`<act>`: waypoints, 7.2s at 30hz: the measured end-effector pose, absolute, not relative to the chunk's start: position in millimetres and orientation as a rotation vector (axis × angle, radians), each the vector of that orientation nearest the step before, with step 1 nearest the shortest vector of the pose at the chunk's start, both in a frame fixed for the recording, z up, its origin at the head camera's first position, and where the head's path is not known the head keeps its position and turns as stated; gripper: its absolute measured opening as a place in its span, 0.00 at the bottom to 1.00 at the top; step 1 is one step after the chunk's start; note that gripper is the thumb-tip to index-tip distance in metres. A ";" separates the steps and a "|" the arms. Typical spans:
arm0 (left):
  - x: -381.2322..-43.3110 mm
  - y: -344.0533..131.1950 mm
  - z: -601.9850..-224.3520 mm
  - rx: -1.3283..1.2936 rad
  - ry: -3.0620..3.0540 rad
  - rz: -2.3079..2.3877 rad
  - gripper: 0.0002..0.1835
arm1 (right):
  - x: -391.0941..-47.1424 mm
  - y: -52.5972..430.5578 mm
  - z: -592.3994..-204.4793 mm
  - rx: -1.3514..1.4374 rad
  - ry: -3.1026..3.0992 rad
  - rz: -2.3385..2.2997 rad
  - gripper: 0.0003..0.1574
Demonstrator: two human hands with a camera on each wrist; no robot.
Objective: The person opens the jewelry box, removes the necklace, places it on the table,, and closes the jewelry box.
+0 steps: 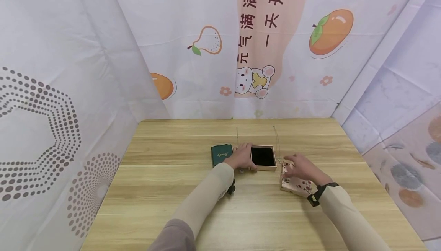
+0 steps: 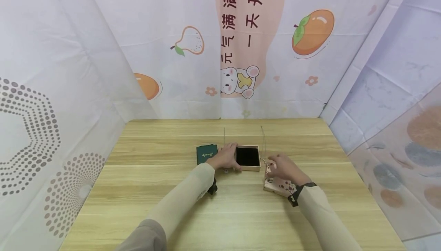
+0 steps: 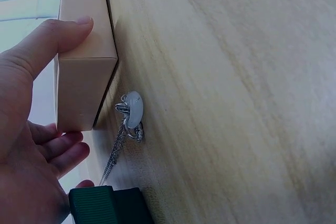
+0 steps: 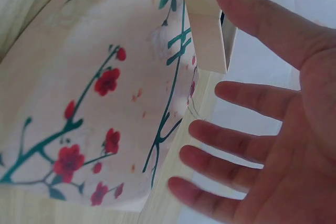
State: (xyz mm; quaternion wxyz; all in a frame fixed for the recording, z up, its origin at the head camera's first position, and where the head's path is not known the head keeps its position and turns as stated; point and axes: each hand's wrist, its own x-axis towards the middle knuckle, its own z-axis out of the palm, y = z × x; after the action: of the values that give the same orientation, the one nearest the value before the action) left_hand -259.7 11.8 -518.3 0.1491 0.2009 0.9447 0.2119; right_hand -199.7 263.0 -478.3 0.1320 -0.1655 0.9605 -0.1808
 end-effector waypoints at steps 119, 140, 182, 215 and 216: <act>-264.0 8.5 -522.8 0.579 2.691 0.626 0.56 | -216.4 253.9 -464.6 -0.500 2.811 -0.561 0.69; -261.9 9.0 -520.6 0.560 2.692 0.631 0.57 | -229.1 241.2 -458.4 -0.559 2.803 -0.569 0.69; -264.2 5.5 -523.8 0.604 2.704 0.592 0.63 | -259.6 210.0 -465.4 -0.720 2.707 -0.510 0.63; -262.0 -0.5 -515.3 0.619 2.676 0.621 0.63 | -267.3 188.8 -467.5 -0.706 2.663 -0.450 0.67; -261.8 -0.4 -515.1 0.619 2.669 0.637 0.63 | -267.6 188.6 -467.4 -0.703 2.663 -0.446 0.67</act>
State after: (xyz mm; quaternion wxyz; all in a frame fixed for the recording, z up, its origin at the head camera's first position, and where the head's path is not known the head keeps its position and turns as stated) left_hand -261.8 -0.4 -515.1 0.1638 0.2170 0.9361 0.2233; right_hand -267.6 188.6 -467.4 0.1748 -0.2482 0.9397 -0.1574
